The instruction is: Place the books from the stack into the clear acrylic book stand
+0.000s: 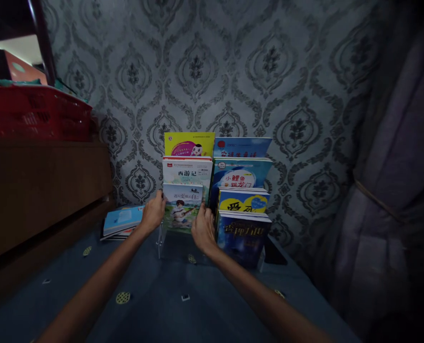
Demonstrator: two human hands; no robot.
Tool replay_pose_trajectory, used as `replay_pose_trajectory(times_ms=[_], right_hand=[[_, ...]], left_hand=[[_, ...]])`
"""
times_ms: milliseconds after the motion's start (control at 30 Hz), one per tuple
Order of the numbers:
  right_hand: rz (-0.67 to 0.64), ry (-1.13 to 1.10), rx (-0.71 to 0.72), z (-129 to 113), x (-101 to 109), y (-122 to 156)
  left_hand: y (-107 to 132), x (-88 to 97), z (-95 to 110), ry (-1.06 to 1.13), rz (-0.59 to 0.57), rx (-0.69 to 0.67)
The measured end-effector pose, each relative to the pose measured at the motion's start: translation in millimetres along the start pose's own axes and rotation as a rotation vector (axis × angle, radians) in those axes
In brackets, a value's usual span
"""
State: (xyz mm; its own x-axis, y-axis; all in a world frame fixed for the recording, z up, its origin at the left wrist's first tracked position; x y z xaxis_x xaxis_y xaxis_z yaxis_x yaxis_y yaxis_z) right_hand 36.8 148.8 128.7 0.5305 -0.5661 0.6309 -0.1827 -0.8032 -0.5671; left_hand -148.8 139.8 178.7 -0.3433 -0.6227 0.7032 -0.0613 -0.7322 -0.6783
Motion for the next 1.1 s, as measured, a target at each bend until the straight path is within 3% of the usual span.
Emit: replay_pose_trajectory(times_ms=[433,1100], right_hand=[[-0.133,-0.045,0.033,4,7,2],[-0.146,-0.221,0.125,17,7,14]], left_hand=[[7,10.2,0,0.07,0.04,-0.07],[10,15.9,-3,0.187,0.045,-0.13]])
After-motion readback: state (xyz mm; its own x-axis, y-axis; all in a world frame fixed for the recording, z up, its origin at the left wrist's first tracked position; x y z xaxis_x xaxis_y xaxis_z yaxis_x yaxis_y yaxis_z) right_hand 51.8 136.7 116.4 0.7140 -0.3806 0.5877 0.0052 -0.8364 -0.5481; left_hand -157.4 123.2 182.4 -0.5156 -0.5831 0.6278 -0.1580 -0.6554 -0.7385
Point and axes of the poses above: each hand's wrist, its own y-axis away from the middle knuckle, its own x-axis out of the back of the hand, z = x × y, the point moved 5 cm from there along -y, towards the middle knuckle, and after that the axes turned 14 degrees about -x, right-handed, at the moved point
